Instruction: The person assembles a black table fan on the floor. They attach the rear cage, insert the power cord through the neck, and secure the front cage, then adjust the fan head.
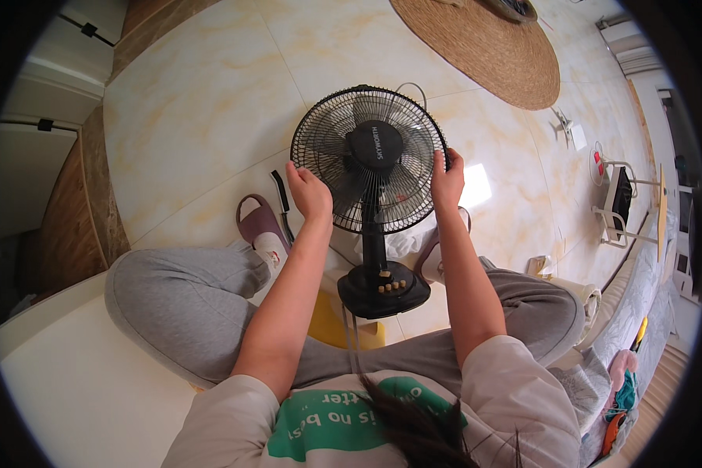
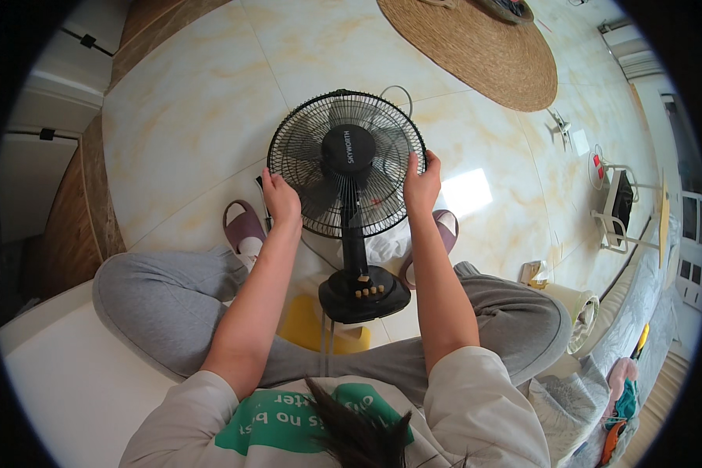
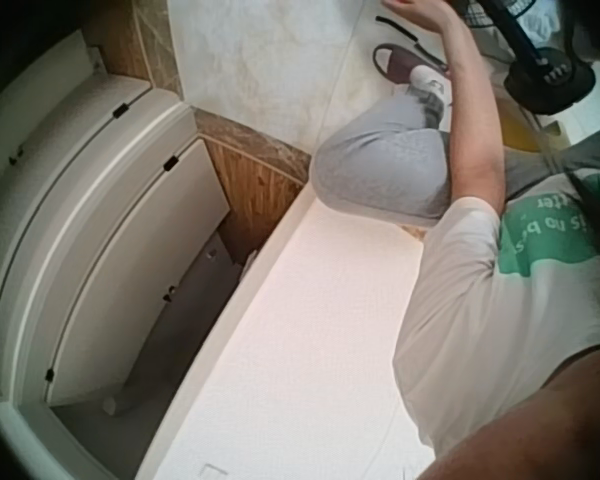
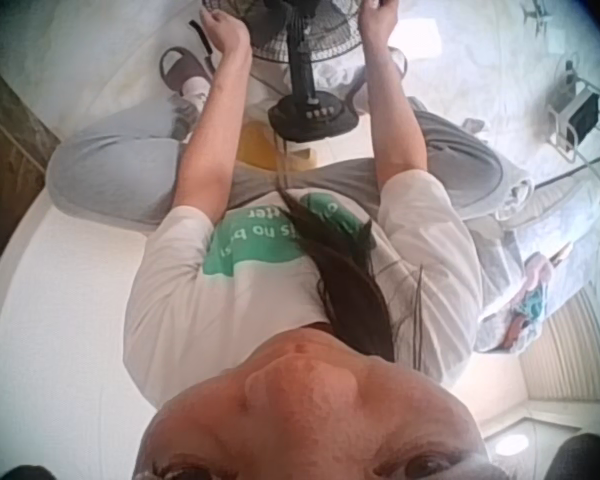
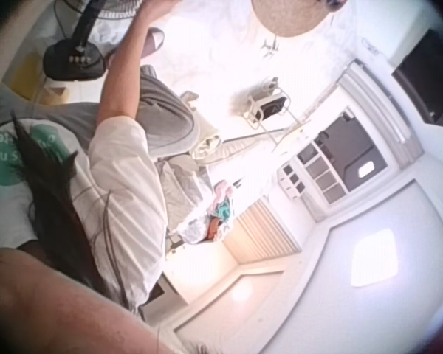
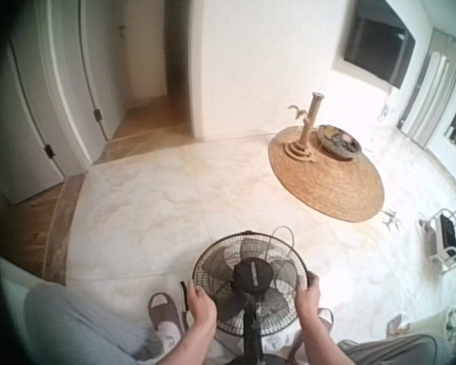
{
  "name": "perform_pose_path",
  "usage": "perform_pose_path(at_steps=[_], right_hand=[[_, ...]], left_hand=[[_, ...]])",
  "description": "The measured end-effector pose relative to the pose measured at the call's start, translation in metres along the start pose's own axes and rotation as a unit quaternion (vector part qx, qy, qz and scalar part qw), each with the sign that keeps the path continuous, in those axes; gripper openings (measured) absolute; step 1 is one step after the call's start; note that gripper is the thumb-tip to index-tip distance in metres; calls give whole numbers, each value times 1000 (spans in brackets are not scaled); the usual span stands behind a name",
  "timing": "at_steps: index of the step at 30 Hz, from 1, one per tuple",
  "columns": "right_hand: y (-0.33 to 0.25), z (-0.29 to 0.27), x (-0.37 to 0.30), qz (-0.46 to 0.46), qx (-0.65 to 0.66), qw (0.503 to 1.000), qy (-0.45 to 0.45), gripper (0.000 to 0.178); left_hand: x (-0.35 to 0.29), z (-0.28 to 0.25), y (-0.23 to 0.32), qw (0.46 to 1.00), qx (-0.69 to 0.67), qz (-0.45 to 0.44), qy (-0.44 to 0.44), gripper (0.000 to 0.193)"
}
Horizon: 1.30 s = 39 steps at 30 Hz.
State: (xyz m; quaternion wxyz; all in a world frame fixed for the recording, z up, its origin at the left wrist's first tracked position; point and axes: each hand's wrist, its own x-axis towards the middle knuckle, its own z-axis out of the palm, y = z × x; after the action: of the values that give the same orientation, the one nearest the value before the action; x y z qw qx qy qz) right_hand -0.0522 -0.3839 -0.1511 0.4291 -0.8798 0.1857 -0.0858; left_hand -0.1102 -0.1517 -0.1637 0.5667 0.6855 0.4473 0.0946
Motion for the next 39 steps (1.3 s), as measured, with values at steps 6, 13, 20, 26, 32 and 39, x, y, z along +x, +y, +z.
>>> perform_pose_path(at_steps=[6,13,20,26,32,39], right_hand=[[2,3,1,0,3,1000,8,51],[1,-2,7,5,4,1000,-2,51],[-1,-4,5,-3,-7,1000,-1,51],[-5,-3,4,-17,-3,1000,2,51],[1,-1,4,-3,-5,1000,4,53],[25,-5,16,36,171,983,-64,54]], left_hand=[[-2,-1,3,1000,-1,-6,0,47],[-12,0,14,999,30,13,1,42],[-14,1,10,999,42,-8,-11,48],[-6,3,0,997,70,-31,-18,49],[-1,5,-3,997,77,-22,-16,49],[10,-12,-16,986,-155,-39,-50,54]])
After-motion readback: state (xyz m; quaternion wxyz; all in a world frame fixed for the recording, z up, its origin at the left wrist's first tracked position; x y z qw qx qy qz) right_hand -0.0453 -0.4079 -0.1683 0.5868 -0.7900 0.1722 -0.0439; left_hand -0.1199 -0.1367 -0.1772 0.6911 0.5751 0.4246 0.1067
